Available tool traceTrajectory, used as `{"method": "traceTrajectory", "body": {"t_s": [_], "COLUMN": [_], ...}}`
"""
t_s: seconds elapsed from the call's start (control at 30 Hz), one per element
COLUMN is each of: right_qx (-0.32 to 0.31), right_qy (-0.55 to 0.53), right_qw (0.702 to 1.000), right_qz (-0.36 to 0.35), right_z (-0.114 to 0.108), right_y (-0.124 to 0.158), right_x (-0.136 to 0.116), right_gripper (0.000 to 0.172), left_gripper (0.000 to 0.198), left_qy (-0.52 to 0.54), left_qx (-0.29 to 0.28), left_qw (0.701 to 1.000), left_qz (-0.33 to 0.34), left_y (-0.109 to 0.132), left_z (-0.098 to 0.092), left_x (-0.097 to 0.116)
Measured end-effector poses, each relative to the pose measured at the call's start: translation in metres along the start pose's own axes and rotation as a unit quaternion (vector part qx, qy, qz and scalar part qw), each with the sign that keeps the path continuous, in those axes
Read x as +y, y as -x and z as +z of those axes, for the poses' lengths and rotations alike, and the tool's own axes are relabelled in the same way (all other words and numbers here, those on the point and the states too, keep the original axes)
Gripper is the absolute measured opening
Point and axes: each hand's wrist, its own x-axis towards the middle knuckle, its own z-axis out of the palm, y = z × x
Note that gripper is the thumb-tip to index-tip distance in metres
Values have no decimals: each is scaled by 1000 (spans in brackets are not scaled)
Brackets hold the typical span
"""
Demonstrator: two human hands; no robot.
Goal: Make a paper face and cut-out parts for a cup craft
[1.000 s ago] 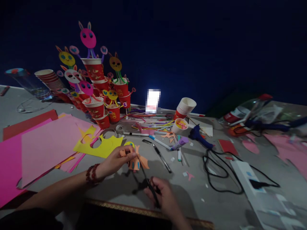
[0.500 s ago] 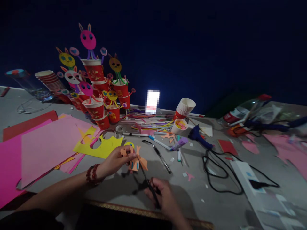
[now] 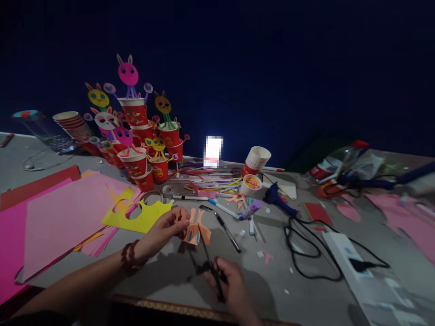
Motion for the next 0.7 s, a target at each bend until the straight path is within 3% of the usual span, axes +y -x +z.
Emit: {"method": "traceTrajectory", "body": {"t_s": [0.23,0.53,0.7], "right_qx": [52,49,59], "right_qy": [-100,-110,-42], "right_qw": [994,992,995], "right_qz": [-15,-31,-69], "right_z": [6,13,11], "right_y": [-8,-10,-11], "right_x": [1,7,9], "right_gripper": [61,62,58], "left_gripper": [51,41,37], "left_qy": [100,47,44], "left_qx": [-22,-14,-8], "left_qw": [991,997,998], "left_qz": [-90,-54,-40], "left_y": [5,11,11], "left_z": [8,10,10], "left_x": [-13,-13,-14]}}
